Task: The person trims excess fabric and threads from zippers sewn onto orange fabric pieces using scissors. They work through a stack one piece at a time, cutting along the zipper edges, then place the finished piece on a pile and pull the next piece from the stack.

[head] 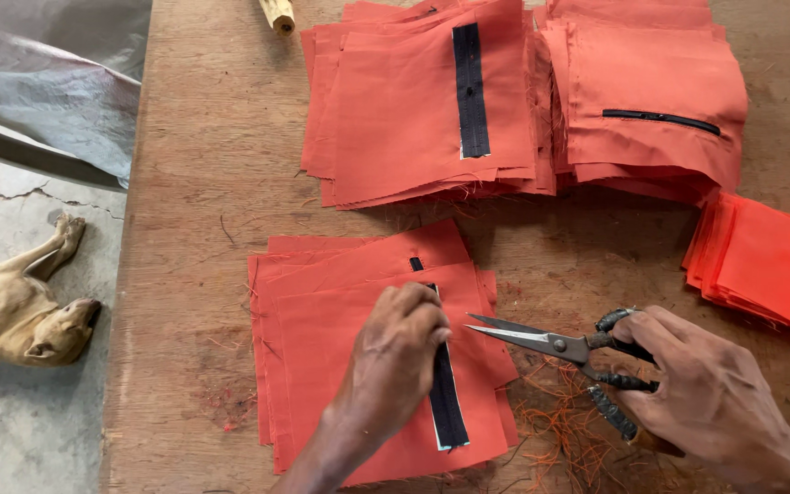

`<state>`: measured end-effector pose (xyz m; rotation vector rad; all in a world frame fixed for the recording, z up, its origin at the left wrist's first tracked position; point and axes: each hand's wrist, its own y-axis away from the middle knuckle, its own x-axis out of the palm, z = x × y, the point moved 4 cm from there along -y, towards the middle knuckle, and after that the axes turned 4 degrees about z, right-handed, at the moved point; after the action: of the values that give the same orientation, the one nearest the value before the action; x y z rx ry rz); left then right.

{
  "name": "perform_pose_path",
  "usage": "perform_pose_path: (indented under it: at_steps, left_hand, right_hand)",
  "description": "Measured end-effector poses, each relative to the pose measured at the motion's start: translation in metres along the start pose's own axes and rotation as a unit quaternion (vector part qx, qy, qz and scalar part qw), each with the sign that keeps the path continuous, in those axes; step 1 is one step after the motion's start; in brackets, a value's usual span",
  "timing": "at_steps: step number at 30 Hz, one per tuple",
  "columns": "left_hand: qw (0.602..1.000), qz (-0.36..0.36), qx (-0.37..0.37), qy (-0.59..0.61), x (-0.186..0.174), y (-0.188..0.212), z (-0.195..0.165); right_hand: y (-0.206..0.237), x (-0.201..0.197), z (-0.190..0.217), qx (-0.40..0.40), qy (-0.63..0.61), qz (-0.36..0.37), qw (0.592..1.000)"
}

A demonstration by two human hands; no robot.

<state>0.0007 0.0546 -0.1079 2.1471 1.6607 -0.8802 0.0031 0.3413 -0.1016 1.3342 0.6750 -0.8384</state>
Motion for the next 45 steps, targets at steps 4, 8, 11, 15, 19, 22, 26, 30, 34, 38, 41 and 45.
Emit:
perform_pose_path:
  at_steps: [4, 8, 11, 15, 19, 22, 26, 30, 34, 38, 41, 45]
  left_hand:
    - [0.99, 0.053, -0.106, 0.074, -0.01, -0.002, 0.013]
    - [0.988, 0.074, -0.089, 0.099, -0.018, -0.005, 0.008]
    - [0.997, 0.059, 0.03, 0.036, -0.017, -0.001, -0.007]
    - [0.997, 0.051, -0.004, -0.055, 0.002, 0.002, -0.01]
    - [0.999, 0.012, -0.038, -0.014, 0.006, -0.001, -0.001]
    - [0.989, 0.019, -0.104, 0.103, -0.004, -0.003, 0.013]
    - [0.975, 0.03, -0.134, 0.174, -0.016, -0.009, 0.02]
    - [0.967, 0.039, -0.169, 0.189, -0.016, -0.011, 0.019]
    - [0.959, 0.046, -0.192, 0.205, -0.015, -0.011, 0.02]
    - [0.959, 0.047, -0.189, 0.206, -0.016, -0.011, 0.02]
    - [0.959, 0.048, -0.189, 0.205, -0.017, -0.011, 0.02]
    - [0.961, 0.034, -0.184, 0.203, -0.018, -0.009, 0.02]
  right_hand:
    - [-0.001, -0.002, 0.005, -0.042, -0.014, -0.029, 0.999]
    - [-0.003, 0.003, 0.0, 0.005, 0.028, 0.023, 0.999]
    - [-0.005, 0.001, -0.006, -0.013, 0.04, -0.028, 0.999]
    - [-0.008, 0.004, -0.024, 0.02, 0.061, -0.024, 0.998]
    - [-0.004, 0.005, -0.026, -0.014, 0.016, -0.05, 0.999]
    - [-0.001, 0.0, -0.013, -0.088, -0.028, -0.063, 0.994]
    - [-0.003, 0.0, 0.014, -0.088, -0.017, -0.025, 0.996]
    - [-0.008, -0.002, 0.03, -0.033, 0.012, 0.02, 0.999]
    - [-0.014, 0.001, 0.033, -0.016, 0.017, 0.053, 0.998]
    - [-0.018, 0.002, 0.037, -0.1, -0.027, -0.02, 0.994]
    - [-0.022, 0.009, 0.029, -0.06, -0.017, 0.0, 0.998]
    - [-0.022, 0.014, 0.02, -0.066, -0.026, -0.008, 0.997]
